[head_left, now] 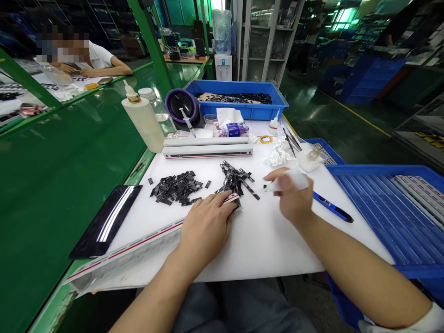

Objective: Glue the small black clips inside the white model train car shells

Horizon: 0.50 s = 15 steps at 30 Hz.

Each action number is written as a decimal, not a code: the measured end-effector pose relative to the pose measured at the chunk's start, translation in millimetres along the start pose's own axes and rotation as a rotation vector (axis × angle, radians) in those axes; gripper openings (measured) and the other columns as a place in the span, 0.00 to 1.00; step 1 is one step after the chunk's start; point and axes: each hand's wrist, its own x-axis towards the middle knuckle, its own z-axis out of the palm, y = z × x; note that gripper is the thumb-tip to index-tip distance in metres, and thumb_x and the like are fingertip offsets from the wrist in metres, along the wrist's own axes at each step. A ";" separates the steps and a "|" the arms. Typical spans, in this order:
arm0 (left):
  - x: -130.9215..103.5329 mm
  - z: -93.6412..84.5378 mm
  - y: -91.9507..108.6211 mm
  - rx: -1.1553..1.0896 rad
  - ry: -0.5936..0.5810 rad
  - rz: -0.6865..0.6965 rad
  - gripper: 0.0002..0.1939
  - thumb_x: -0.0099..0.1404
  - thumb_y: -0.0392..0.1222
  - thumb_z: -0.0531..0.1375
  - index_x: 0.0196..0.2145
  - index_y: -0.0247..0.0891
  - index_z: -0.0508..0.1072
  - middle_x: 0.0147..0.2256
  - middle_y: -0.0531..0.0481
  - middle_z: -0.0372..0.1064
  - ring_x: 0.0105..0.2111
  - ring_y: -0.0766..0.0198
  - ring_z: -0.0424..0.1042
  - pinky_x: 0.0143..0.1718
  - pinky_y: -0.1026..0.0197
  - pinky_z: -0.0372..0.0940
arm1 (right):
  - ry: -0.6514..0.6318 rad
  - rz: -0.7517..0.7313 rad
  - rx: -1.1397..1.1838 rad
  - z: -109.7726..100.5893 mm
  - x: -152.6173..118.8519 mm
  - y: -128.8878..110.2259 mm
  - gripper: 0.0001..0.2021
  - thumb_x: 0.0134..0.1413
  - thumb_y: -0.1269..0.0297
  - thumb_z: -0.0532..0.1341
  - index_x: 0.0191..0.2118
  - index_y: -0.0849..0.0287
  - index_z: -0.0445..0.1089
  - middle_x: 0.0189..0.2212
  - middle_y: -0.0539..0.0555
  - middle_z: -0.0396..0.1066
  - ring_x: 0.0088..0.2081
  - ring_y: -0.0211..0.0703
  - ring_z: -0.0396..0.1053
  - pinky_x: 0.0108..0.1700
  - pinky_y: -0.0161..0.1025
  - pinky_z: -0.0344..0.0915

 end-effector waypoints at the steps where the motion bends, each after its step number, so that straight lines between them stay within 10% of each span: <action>1: 0.1 0.0 -0.3 -0.002 -0.003 0.000 0.14 0.71 0.41 0.52 0.47 0.47 0.76 0.60 0.52 0.65 0.54 0.52 0.69 0.51 0.45 0.67 | 0.077 0.068 0.094 -8.9 7.4 3.0 0.16 0.60 0.51 0.58 0.29 0.57 0.74 0.17 0.49 0.66 0.16 0.35 0.60 0.17 0.34 0.57; 7: -0.7 2.5 -3.8 0.046 0.022 0.038 0.14 0.71 0.40 0.52 0.47 0.46 0.76 0.60 0.51 0.66 0.54 0.51 0.69 0.51 0.45 0.68 | 0.130 0.325 0.373 -47.6 46.3 19.4 0.13 0.49 0.52 0.63 0.32 0.57 0.71 0.30 0.55 0.75 0.28 0.42 0.73 0.22 0.35 0.65; 15: 0.0 4.8 -8.5 0.094 0.038 0.085 0.15 0.71 0.41 0.52 0.48 0.47 0.76 0.60 0.51 0.66 0.53 0.49 0.71 0.49 0.44 0.69 | -0.031 0.423 0.103 -24.5 41.8 37.7 0.18 0.44 0.57 0.67 0.42 0.54 0.70 0.34 0.50 0.73 0.36 0.40 0.71 0.36 0.38 0.67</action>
